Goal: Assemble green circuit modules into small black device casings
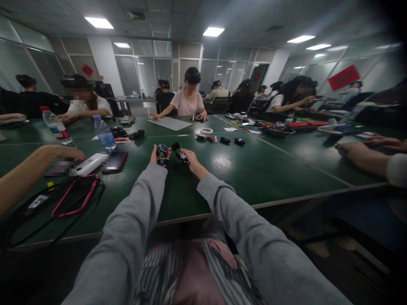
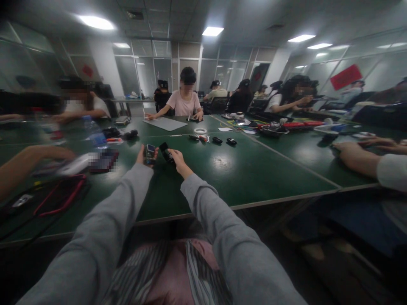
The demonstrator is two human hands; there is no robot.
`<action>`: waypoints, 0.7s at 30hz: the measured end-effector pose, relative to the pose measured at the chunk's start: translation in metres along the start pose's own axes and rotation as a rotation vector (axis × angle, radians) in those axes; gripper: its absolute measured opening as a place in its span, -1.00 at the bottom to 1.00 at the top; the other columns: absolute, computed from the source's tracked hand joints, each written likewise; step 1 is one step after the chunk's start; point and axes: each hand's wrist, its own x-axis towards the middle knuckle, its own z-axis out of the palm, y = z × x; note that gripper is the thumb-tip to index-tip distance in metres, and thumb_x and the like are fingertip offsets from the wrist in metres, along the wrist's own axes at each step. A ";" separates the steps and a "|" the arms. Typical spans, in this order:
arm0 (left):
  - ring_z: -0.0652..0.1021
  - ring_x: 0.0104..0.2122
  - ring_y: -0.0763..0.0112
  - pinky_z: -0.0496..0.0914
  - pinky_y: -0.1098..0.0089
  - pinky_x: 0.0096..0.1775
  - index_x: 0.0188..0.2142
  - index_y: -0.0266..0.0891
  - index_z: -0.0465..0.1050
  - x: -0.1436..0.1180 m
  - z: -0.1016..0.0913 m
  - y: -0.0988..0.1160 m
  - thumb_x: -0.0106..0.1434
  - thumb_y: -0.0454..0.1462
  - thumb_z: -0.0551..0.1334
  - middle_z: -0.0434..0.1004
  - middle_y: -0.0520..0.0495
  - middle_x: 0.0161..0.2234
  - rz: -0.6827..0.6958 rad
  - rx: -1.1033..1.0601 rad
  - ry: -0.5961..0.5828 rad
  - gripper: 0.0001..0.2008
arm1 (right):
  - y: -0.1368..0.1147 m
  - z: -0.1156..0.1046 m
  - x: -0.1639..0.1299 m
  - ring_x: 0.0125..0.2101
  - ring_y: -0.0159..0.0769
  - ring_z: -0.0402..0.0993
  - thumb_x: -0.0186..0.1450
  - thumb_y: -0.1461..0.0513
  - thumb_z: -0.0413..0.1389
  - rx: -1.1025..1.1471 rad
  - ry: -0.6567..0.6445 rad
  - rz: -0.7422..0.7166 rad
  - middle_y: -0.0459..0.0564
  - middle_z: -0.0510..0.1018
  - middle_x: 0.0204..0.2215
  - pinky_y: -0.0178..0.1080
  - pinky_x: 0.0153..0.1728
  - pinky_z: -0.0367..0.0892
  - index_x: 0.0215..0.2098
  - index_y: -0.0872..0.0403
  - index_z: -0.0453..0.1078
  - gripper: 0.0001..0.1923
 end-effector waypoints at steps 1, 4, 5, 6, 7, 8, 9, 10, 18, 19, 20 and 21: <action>0.58 -0.42 0.35 0.49 0.41 -0.41 0.04 -0.30 0.34 -0.002 0.002 0.001 0.27 0.11 0.01 0.57 -0.22 -0.29 -0.001 -0.006 -0.003 -0.41 | 0.000 0.000 -0.001 -0.38 -0.39 0.38 0.03 0.02 0.19 -0.029 0.010 -0.032 -0.13 0.45 -0.44 -0.35 -0.33 0.31 -0.29 0.09 0.38 -0.63; 0.56 -0.49 0.42 0.47 0.44 -0.44 0.06 -0.26 0.32 -0.006 0.007 0.002 0.26 0.13 -0.01 0.57 -0.18 -0.30 0.025 -0.018 -0.002 -0.40 | -0.001 0.000 -0.003 -0.29 -0.37 0.40 0.06 0.08 0.17 -0.123 0.046 -0.119 -0.09 0.49 -0.35 -0.31 -0.20 0.30 -0.28 0.08 0.43 -0.69; 0.55 -0.51 0.44 0.47 0.45 -0.45 0.07 -0.24 0.32 -0.007 0.009 0.002 0.27 0.13 -0.02 0.57 -0.16 -0.30 0.036 -0.025 -0.010 -0.40 | -0.001 -0.001 -0.003 -0.27 -0.37 0.40 0.07 0.10 0.16 -0.146 0.044 -0.130 -0.09 0.50 -0.33 -0.30 -0.17 0.29 -0.27 0.07 0.43 -0.70; 0.55 -0.51 0.45 0.46 0.46 -0.45 0.08 -0.23 0.31 -0.009 0.011 0.002 0.27 0.13 -0.02 0.57 -0.15 -0.30 0.041 -0.034 -0.025 -0.40 | -0.001 -0.001 -0.003 -0.27 -0.36 0.41 0.08 0.10 0.16 -0.168 0.032 -0.132 -0.08 0.50 -0.32 -0.29 -0.15 0.29 -0.26 0.07 0.43 -0.71; 0.55 -0.51 0.46 0.46 0.47 -0.45 0.10 -0.22 0.30 -0.010 0.012 0.001 0.28 0.13 -0.04 0.57 -0.14 -0.29 0.045 -0.044 -0.040 -0.40 | -0.001 -0.002 -0.003 -0.26 -0.36 0.41 0.09 0.10 0.16 -0.190 0.015 -0.130 -0.08 0.51 -0.32 -0.27 -0.14 0.29 -0.26 0.07 0.44 -0.71; 0.55 -0.51 0.47 0.46 0.47 -0.45 0.11 -0.21 0.29 -0.012 0.014 0.002 0.28 0.13 -0.05 0.57 -0.14 -0.27 0.045 -0.051 -0.051 -0.39 | 0.000 -0.002 -0.002 -0.26 -0.35 0.41 0.10 0.10 0.16 -0.211 -0.003 -0.130 -0.08 0.51 -0.32 -0.26 -0.13 0.29 -0.26 0.07 0.45 -0.72; 0.55 -0.50 0.46 0.46 0.47 -0.44 0.13 -0.20 0.29 -0.013 0.015 0.002 0.28 0.13 -0.06 0.57 -0.15 -0.25 0.044 -0.054 -0.055 -0.38 | 0.000 -0.003 -0.001 -0.26 -0.35 0.41 0.11 0.11 0.15 -0.233 -0.017 -0.133 -0.08 0.52 -0.32 -0.24 -0.11 0.28 -0.26 0.07 0.45 -0.73; 0.56 -0.48 0.46 0.46 0.46 -0.43 0.14 -0.19 0.28 -0.014 0.016 0.002 0.28 0.14 -0.07 0.57 -0.15 -0.24 0.043 -0.053 -0.055 -0.37 | 0.001 -0.003 -0.001 -0.25 -0.34 0.41 0.11 0.12 0.15 -0.256 -0.024 -0.140 -0.08 0.52 -0.32 -0.23 -0.08 0.27 -0.27 0.07 0.46 -0.74; 0.55 -0.49 0.44 0.46 0.44 -0.43 0.11 -0.20 0.31 -0.014 0.016 0.005 0.26 0.16 -0.05 0.56 -0.13 -0.33 0.046 -0.053 -0.084 -0.36 | 0.008 -0.005 0.005 -0.25 -0.34 0.40 0.16 0.20 0.11 -0.343 -0.013 -0.207 -0.08 0.50 -0.34 -0.19 -0.03 0.25 -0.30 0.06 0.43 -0.84; 0.54 -0.51 0.45 0.45 0.45 -0.44 0.09 -0.21 0.32 -0.013 0.015 0.005 0.25 0.16 -0.04 0.55 -0.13 -0.36 0.043 -0.063 -0.082 -0.36 | 0.007 -0.006 0.005 -0.25 -0.34 0.39 0.17 0.20 0.10 -0.361 0.021 -0.234 -0.07 0.49 -0.34 -0.18 -0.03 0.25 -0.27 0.06 0.42 -0.83; 0.52 -0.54 0.47 0.45 0.46 -0.46 0.07 -0.21 0.34 -0.011 0.013 0.005 0.25 0.16 -0.03 0.55 -0.12 -0.38 0.040 -0.073 -0.078 -0.37 | 0.006 -0.006 0.004 -0.24 -0.32 0.38 0.18 0.21 0.09 -0.391 0.066 -0.280 -0.06 0.48 -0.33 -0.17 -0.03 0.25 -0.25 0.06 0.41 -0.82; 0.51 -0.56 0.49 0.43 0.48 -0.49 0.04 -0.21 0.36 -0.010 0.012 0.005 0.25 0.16 -0.03 0.54 -0.10 -0.39 0.035 -0.084 -0.075 -0.38 | 0.004 -0.006 0.003 -0.21 -0.30 0.36 0.19 0.21 0.08 -0.434 0.115 -0.344 -0.04 0.47 -0.32 -0.16 -0.01 0.23 -0.22 0.06 0.39 -0.81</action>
